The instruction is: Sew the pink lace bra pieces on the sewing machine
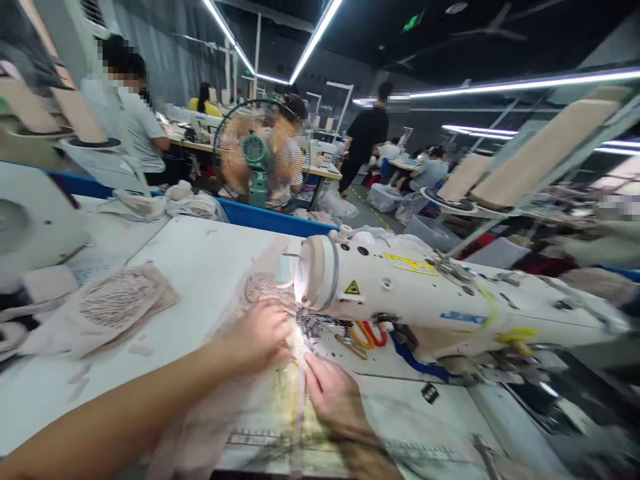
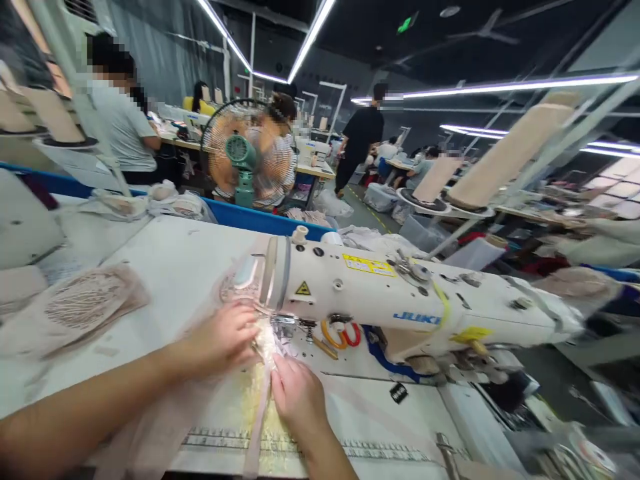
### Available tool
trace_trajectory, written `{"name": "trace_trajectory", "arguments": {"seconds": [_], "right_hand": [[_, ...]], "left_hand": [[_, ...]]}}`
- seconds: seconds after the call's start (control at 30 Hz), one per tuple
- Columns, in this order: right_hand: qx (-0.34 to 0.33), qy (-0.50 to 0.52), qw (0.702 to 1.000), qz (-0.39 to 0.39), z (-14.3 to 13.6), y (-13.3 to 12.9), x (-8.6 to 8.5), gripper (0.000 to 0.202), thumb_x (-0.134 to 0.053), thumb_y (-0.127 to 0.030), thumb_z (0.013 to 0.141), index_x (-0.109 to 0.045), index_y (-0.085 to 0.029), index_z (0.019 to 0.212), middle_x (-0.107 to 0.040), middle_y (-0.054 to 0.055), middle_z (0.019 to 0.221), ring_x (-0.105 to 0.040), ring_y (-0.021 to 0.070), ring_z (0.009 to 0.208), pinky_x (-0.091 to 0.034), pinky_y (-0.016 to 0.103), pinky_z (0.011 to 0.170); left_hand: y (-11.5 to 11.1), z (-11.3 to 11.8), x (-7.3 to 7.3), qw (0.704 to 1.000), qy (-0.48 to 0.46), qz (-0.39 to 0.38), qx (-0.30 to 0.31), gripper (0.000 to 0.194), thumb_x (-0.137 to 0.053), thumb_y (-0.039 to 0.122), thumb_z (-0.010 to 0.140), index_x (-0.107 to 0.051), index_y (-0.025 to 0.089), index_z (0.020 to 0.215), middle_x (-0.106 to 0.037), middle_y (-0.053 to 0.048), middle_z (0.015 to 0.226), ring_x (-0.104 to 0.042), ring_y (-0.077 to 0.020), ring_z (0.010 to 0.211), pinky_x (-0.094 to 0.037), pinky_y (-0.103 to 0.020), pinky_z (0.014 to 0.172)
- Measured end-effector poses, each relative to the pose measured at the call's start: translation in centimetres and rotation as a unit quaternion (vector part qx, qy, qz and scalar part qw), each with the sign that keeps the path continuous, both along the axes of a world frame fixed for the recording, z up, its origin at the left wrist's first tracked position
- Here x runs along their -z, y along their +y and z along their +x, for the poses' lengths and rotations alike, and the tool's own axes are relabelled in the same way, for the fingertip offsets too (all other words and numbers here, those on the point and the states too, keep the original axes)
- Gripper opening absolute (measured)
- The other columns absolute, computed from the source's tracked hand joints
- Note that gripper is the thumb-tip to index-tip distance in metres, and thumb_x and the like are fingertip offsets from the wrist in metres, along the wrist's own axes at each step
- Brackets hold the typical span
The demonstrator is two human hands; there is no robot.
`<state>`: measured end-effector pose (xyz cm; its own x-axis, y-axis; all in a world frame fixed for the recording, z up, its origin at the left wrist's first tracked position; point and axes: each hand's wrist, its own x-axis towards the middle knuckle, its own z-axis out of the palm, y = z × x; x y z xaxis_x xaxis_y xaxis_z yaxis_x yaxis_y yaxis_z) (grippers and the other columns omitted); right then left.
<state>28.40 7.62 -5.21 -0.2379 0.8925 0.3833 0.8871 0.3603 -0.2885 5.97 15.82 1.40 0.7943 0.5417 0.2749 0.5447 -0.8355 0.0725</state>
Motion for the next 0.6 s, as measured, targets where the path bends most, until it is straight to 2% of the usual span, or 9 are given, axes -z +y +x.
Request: {"name": "trace_trajectory", "arguments": {"seconds": [0.07,0.1,0.2,0.23,0.3,0.43,0.47,0.53,0.6], "right_hand": [[0.003,-0.005,0.999,-0.032,0.3,0.0,0.5,0.044,-0.032,-0.028,0.097,-0.071,-0.017,0.114,-0.076,0.011,0.104,-0.071,0.0221,0.089,-0.055,0.031,0.077],[0.006,-0.012,0.999,-0.053,0.4,0.0,0.8,0.045,-0.032,-0.031,0.097,-0.071,-0.017,0.115,-0.075,0.011,0.109,-0.071,0.0232,0.094,-0.056,0.032,0.08],[0.013,-0.019,0.996,-0.091,0.8,0.3,1.6,0.049,-0.031,-0.036,0.096,-0.071,-0.018,0.119,-0.071,0.011,0.12,-0.069,0.0253,0.107,-0.057,0.034,0.087],[0.017,-0.019,0.995,-0.101,0.9,0.3,1.6,0.051,-0.03,-0.037,0.096,-0.07,-0.018,0.12,-0.07,0.01,0.123,-0.068,0.0257,0.11,-0.057,0.035,0.088],[0.015,-0.022,0.992,-0.126,1.0,0.4,1.5,0.053,-0.029,-0.04,0.096,-0.07,-0.02,0.122,-0.069,0.008,0.126,-0.066,0.0253,0.113,-0.057,0.034,0.088],[0.005,-0.021,0.986,-0.163,0.8,0.3,0.4,0.054,-0.029,-0.044,0.096,-0.068,-0.023,0.126,-0.068,0.005,0.127,-0.065,0.0236,0.115,-0.056,0.032,0.091],[0.01,-0.019,0.986,-0.166,0.7,0.2,0.1,0.055,-0.027,-0.044,0.096,-0.068,-0.022,0.126,-0.068,0.006,0.128,-0.065,0.0237,0.116,-0.056,0.033,0.093],[0.025,-0.011,0.984,-0.174,0.3,0.1,-0.6,0.057,-0.025,-0.042,0.096,-0.067,-0.02,0.127,-0.066,0.007,0.13,-0.064,0.0241,0.118,-0.054,0.035,0.095],[0.031,-0.001,0.983,-0.183,0.0,0.0,-1.0,0.056,-0.025,-0.039,0.096,-0.066,-0.019,0.129,-0.065,0.008,0.131,-0.063,0.0244,0.119,-0.053,0.037,0.097]], "left_hand": [[-3.3,-0.7,0.2,0.999,0.034,-0.011,-0.007,0.056,-0.065,0.055,0.081,-0.062,0.02,0.125,-0.065,-0.015,0.127,-0.054,-0.0357,0.123,-0.038,-0.06,0.106],[-4.4,-1.2,0.5,0.998,0.056,-0.01,-0.01,0.058,-0.066,0.05,0.081,-0.057,0.021,0.131,-0.059,-0.016,0.136,-0.049,-0.0371,0.13,-0.037,-0.062,0.106],[-5.0,-3.3,1.0,0.992,0.076,-0.012,-0.102,0.035,-0.055,0.028,0.09,-0.063,0.027,0.124,-0.049,-0.012,0.149,-0.043,-0.0365,0.137,-0.035,-0.067,0.108],[-4.5,-4.3,0.9,0.984,0.067,-0.017,-0.162,0.029,-0.052,0.022,0.092,-0.068,0.028,0.115,-0.05,-0.009,0.149,-0.043,-0.0345,0.138,-0.033,-0.067,0.11],[-2.8,-6.6,0.1,0.972,0.057,-0.011,-0.229,0.03,-0.053,0.013,0.09,-0.07,0.027,0.11,-0.048,-0.008,0.151,-0.042,-0.034,0.139,-0.032,-0.066,0.111],[0.8,-12.4,-3.3,0.941,0.029,-0.002,-0.336,0.039,-0.049,0.006,0.089,-0.066,0.024,0.118,-0.058,-0.007,0.139,-0.057,-0.0206,0.123,-0.048,-0.041,0.105],[1.6,-14.1,-4.2,0.927,0.022,0.0,-0.374,0.036,-0.046,0.006,0.092,-0.064,0.021,0.12,-0.06,-0.008,0.135,-0.059,-0.0195,0.119,-0.049,-0.04,0.103],[3.2,-17.6,-5.7,0.895,0.018,0.0,-0.446,0.029,-0.052,0.019,0.096,-0.059,0.016,0.124,-0.058,-0.012,0.134,-0.057,-0.0243,0.12,-0.049,-0.047,0.101],[4.4,-20.8,-6.4,0.863,0.029,-0.022,-0.503,0.033,-0.059,0.03,0.095,-0.058,0.016,0.124,-0.059,-0.012,0.13,-0.06,-0.0258,0.114,-0.052,-0.048,0.096]]}}
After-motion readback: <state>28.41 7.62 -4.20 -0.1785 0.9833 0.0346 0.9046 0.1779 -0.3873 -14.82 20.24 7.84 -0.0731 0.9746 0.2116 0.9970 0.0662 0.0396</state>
